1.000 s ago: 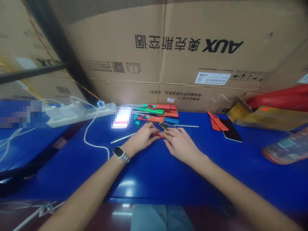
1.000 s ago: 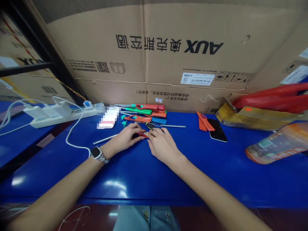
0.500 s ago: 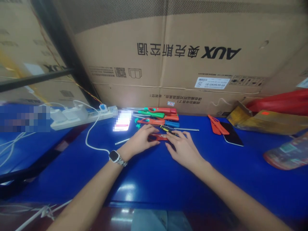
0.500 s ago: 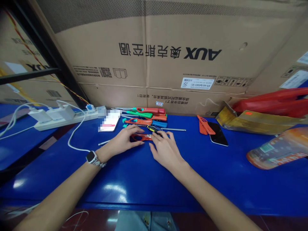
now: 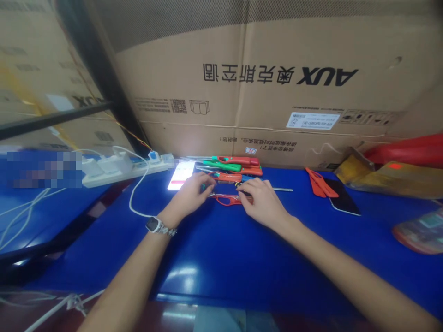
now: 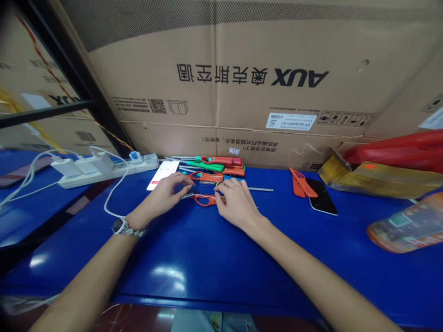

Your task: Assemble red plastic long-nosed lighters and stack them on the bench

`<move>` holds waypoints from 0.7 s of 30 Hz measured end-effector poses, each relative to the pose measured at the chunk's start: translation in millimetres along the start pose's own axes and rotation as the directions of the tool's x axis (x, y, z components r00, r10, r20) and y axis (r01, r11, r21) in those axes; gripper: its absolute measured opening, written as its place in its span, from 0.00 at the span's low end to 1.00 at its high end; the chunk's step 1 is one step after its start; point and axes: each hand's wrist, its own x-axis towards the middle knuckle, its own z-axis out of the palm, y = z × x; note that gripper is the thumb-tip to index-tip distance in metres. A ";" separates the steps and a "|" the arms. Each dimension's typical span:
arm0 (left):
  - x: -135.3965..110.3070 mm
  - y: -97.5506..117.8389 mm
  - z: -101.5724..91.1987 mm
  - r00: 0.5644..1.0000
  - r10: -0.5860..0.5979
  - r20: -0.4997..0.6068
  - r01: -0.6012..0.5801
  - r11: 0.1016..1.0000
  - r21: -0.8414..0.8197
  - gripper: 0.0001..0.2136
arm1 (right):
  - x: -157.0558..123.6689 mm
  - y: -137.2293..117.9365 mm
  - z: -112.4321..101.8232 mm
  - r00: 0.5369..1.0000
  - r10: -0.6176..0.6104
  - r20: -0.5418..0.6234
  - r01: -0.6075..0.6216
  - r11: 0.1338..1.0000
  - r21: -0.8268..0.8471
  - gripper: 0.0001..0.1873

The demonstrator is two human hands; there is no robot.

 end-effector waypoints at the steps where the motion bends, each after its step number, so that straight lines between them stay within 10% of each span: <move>1: 0.6 -3.9 -0.8 1.000 -0.016 -0.024 0.017 0.999 0.027 0.08 | 5.8 2.0 2.4 1.000 0.004 -0.002 -0.004 1.000 -0.003 0.10; 21: -0.6 -27.2 -9.1 0.972 -0.196 -0.132 0.213 0.968 0.129 0.07 | 115.7 -31.1 49.9 0.883 -0.213 0.419 0.254 0.966 -0.044 0.07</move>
